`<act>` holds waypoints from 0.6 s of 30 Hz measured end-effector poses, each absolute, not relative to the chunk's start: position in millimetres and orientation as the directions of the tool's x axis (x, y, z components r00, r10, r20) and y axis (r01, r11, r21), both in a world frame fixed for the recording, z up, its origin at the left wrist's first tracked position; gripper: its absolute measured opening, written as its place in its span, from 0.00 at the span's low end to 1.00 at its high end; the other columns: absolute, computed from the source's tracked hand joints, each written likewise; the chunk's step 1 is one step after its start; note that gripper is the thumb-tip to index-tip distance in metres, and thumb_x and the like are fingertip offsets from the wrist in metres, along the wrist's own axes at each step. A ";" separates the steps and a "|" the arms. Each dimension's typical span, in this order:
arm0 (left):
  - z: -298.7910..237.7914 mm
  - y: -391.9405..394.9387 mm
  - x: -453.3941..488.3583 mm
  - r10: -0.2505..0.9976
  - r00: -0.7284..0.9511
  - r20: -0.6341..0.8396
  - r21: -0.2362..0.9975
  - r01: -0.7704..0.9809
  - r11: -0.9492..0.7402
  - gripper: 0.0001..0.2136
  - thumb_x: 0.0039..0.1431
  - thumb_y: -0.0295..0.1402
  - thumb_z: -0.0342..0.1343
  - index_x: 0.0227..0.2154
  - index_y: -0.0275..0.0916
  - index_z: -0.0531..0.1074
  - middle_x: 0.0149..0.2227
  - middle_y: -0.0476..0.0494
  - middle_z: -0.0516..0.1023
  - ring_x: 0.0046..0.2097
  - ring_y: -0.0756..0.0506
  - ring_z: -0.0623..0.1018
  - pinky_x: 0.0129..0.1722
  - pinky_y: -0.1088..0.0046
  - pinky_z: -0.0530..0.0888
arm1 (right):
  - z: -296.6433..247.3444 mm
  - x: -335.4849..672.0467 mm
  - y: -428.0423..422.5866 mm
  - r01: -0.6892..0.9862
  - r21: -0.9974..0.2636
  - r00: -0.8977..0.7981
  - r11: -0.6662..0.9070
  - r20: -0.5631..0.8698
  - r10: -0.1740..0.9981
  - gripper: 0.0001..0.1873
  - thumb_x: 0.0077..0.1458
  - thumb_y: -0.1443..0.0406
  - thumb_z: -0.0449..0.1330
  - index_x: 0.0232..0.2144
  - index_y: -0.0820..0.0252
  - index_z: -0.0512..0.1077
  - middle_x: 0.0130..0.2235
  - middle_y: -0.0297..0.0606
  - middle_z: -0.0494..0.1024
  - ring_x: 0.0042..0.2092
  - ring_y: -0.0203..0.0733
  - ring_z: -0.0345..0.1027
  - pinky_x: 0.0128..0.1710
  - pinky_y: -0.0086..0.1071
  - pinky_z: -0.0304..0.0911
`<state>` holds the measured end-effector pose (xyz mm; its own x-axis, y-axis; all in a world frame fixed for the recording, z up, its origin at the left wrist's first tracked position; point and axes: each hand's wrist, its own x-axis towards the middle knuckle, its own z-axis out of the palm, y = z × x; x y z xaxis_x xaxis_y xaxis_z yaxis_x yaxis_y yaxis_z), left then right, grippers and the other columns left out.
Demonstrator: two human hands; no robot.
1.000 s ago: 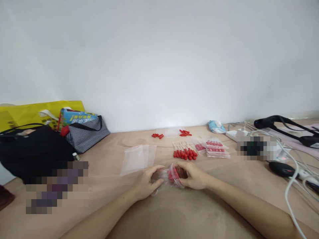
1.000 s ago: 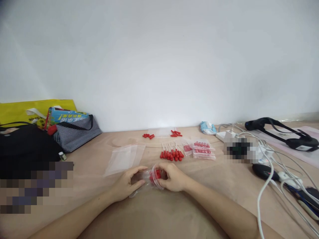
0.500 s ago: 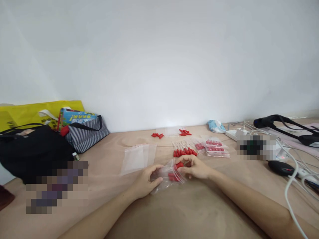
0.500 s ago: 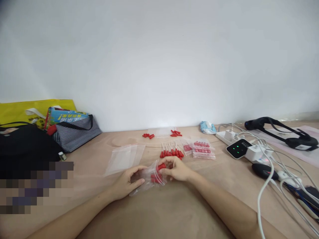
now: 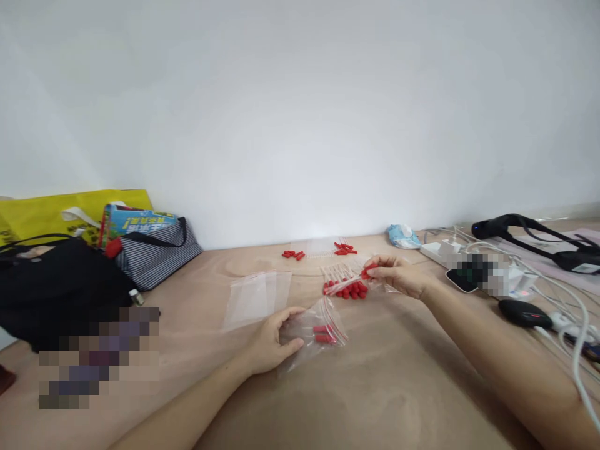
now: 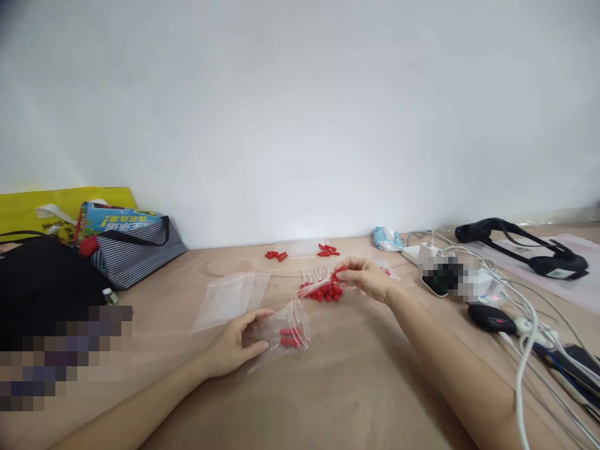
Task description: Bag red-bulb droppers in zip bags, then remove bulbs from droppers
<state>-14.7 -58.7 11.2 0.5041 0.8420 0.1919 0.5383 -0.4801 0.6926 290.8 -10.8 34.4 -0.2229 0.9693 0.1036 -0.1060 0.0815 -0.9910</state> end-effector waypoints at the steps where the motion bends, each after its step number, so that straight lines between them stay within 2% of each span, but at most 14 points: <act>1: 12.9 -59.9 -14.5 0.829 0.513 0.221 0.677 0.531 -0.509 0.23 0.45 0.27 0.54 0.47 0.40 0.63 0.46 0.44 0.71 0.47 0.44 0.70 0.47 0.65 0.67 | 33.9 290.3 -8.7 -0.121 -0.986 -0.152 0.118 0.136 0.979 0.13 0.34 0.62 0.66 0.25 0.61 0.70 0.27 0.33 0.75 0.28 0.34 0.68 0.32 0.30 0.63; 3: 16.4 -62.0 -14.0 0.794 0.525 0.308 0.626 0.516 -0.584 0.23 0.45 0.27 0.54 0.48 0.40 0.63 0.46 0.43 0.70 0.48 0.43 0.69 0.49 0.63 0.66 | 30.6 281.2 -4.2 -0.089 -0.971 -0.021 0.223 0.226 0.974 0.14 0.36 0.60 0.65 0.27 0.61 0.69 0.30 0.35 0.75 0.30 0.35 0.69 0.33 0.31 0.63; 6: 19.0 -63.9 -13.6 0.729 0.544 0.416 0.543 0.494 -0.679 0.17 0.49 0.29 0.53 0.44 0.40 0.67 0.44 0.41 0.71 0.47 0.42 0.69 0.49 0.61 0.66 | 22.6 251.9 2.1 0.122 -0.894 0.057 0.431 0.439 0.896 0.13 0.42 0.59 0.61 0.30 0.61 0.69 0.32 0.37 0.74 0.32 0.36 0.68 0.34 0.32 0.64; 7: 19.0 -64.2 -13.8 0.707 0.571 0.416 0.528 0.481 -0.700 0.15 0.50 0.30 0.52 0.43 0.40 0.68 0.44 0.41 0.71 0.48 0.42 0.69 0.49 0.61 0.66 | 20.1 240.6 3.8 0.217 -0.842 0.051 0.494 0.515 0.856 0.12 0.44 0.59 0.60 0.31 0.61 0.70 0.32 0.38 0.73 0.32 0.36 0.68 0.34 0.32 0.64; 9: 18.6 -64.7 -15.6 0.661 0.662 0.354 0.514 0.452 -0.729 0.14 0.52 0.31 0.52 0.43 0.42 0.69 0.47 0.42 0.71 0.49 0.43 0.69 0.49 0.62 0.65 | 15.7 220.1 6.5 0.304 -0.785 0.012 0.540 0.570 0.822 0.08 0.45 0.63 0.59 0.30 0.60 0.70 0.33 0.38 0.71 0.34 0.37 0.67 0.35 0.32 0.63; 10: 18.5 -64.9 -17.2 0.638 0.707 0.304 0.511 0.445 -0.736 0.14 0.52 0.32 0.52 0.44 0.43 0.69 0.48 0.42 0.70 0.50 0.43 0.68 0.50 0.62 0.65 | 13.9 211.9 7.3 0.400 -0.718 -0.033 0.569 0.610 0.792 0.07 0.47 0.64 0.58 0.31 0.60 0.71 0.33 0.38 0.70 0.34 0.37 0.66 0.35 0.32 0.63; 12: 19.1 -65.1 -22.0 0.607 0.766 0.212 0.505 0.446 -0.739 0.16 0.53 0.33 0.52 0.47 0.45 0.67 0.50 0.44 0.69 0.52 0.43 0.67 0.52 0.61 0.63 | 10.2 199.9 8.1 0.581 -0.561 -0.143 0.589 0.642 0.753 0.07 0.49 0.67 0.55 0.33 0.60 0.71 0.34 0.39 0.69 0.35 0.36 0.65 0.36 0.31 0.62; 14: 20.3 -64.7 -28.5 0.601 0.779 0.178 0.501 0.454 -0.737 0.17 0.53 0.34 0.52 0.47 0.46 0.67 0.50 0.45 0.69 0.53 0.44 0.67 0.53 0.60 0.61 | 6.0 192.8 8.0 0.725 -0.382 -0.259 0.573 0.620 0.741 0.09 0.51 0.68 0.54 0.37 0.60 0.70 0.35 0.39 0.68 0.37 0.37 0.64 0.37 0.31 0.61; 16: 21.1 -63.6 -35.2 0.601 0.776 0.191 0.500 0.450 -0.740 0.16 0.53 0.35 0.53 0.47 0.46 0.67 0.50 0.45 0.70 0.52 0.44 0.67 0.53 0.60 0.61 | 1.2 187.9 7.2 0.791 -0.264 -0.330 0.553 0.576 0.747 0.10 0.52 0.68 0.53 0.38 0.59 0.69 0.37 0.40 0.68 0.37 0.37 0.64 0.37 0.30 0.60; 18: 20.9 -62.2 -40.6 0.603 0.770 0.208 0.498 0.447 -0.743 0.16 0.52 0.35 0.53 0.46 0.46 0.68 0.49 0.44 0.71 0.52 0.43 0.68 0.53 0.60 0.62 | -3.1 183.4 5.9 0.811 -0.212 -0.365 0.545 0.544 0.756 0.09 0.52 0.69 0.53 0.37 0.59 0.70 0.37 0.40 0.69 0.37 0.38 0.64 0.36 0.30 0.60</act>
<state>-40.6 -62.2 20.9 0.7704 0.6028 0.2075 0.4472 -0.7430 0.4980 183.4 5.9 -3.1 -0.3652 0.7556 0.5438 0.8113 0.5448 -0.2120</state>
